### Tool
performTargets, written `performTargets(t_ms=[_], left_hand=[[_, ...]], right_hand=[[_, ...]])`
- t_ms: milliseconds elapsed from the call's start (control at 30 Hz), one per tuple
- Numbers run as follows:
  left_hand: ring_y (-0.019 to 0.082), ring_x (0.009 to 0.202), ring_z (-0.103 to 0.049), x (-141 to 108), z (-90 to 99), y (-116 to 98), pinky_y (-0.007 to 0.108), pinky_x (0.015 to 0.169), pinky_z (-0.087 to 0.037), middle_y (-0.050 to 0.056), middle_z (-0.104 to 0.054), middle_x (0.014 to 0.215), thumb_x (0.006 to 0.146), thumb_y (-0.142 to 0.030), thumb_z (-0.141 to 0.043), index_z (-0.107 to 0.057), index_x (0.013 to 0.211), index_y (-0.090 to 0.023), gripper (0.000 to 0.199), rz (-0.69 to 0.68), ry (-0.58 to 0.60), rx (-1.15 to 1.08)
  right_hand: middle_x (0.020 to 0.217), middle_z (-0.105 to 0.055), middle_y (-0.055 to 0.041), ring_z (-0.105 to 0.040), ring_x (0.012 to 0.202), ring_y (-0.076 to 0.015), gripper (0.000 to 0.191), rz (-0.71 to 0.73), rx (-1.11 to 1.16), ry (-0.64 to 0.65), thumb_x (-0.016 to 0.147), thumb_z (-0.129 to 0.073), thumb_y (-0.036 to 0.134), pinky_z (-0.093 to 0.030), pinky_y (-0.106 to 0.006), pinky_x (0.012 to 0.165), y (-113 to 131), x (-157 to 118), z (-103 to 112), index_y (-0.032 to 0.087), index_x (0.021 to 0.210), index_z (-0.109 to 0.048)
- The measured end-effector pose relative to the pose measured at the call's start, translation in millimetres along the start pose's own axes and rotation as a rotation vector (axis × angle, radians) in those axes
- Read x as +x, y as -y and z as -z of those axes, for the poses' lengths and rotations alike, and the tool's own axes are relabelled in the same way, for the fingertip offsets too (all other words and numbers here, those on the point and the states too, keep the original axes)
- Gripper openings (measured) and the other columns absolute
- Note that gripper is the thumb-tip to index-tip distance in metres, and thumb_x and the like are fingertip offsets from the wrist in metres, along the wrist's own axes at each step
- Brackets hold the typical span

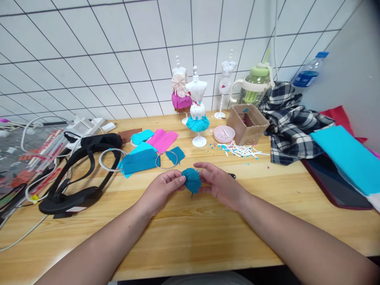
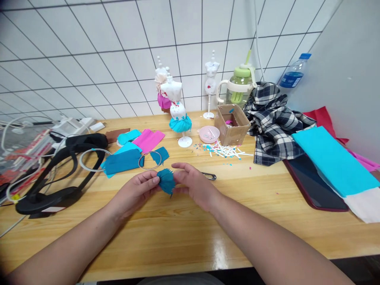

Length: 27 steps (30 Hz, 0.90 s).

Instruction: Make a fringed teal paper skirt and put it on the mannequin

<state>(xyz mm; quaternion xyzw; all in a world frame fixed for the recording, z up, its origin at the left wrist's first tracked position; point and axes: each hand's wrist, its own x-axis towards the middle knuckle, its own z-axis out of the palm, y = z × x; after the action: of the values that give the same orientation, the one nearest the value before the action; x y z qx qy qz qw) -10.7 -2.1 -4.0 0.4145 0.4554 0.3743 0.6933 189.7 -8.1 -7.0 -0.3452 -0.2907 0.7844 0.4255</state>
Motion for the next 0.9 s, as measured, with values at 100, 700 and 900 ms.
performTargets(t_ms=[100, 700, 900], left_hand=[[0.013, 0.073, -0.060, 1.3, -1.6, 3.4, 0.026, 0.073, -0.045, 0.000, -0.067, 0.077, 0.073, -0.038, -0.079, -0.065, 0.079, -0.016, 0.027, -0.009, 0.003, 0.066], [0.014, 0.076, -0.065, 2.5, -5.9, 5.6, 0.026, 0.076, -0.051, 0.003, -0.071, 0.079, 0.074, -0.034, -0.079, -0.067, 0.081, -0.015, 0.024, 0.018, 0.019, -0.155], [0.017, 0.078, -0.069, 2.3, -3.5, 6.2, 0.027, 0.074, -0.053, 0.007, -0.073, 0.086, 0.076, -0.034, -0.078, -0.067, 0.092, -0.014, 0.029, 0.174, 0.062, -0.240]], right_hand=[[0.080, -0.065, 0.0034, -0.062, 0.076, -0.0128, 0.054, 0.058, -0.143, -0.029, 0.064, -0.085, 0.027, -0.047, -0.028, 0.075, -4.9, -0.3, -0.1, 0.023, 0.112, -0.061], [0.077, -0.067, 0.0040, -0.064, 0.073, -0.0113, 0.054, 0.073, -0.150, 0.000, 0.064, -0.084, 0.021, -0.049, -0.026, 0.073, -11.2, 3.2, 2.4, 0.023, 0.114, -0.063], [0.080, -0.069, 0.0013, -0.065, 0.074, -0.0134, 0.051, 0.050, -0.051, 0.004, 0.069, -0.082, 0.032, -0.051, -0.030, 0.074, -7.5, 3.6, 1.2, 0.022, 0.115, -0.062]])
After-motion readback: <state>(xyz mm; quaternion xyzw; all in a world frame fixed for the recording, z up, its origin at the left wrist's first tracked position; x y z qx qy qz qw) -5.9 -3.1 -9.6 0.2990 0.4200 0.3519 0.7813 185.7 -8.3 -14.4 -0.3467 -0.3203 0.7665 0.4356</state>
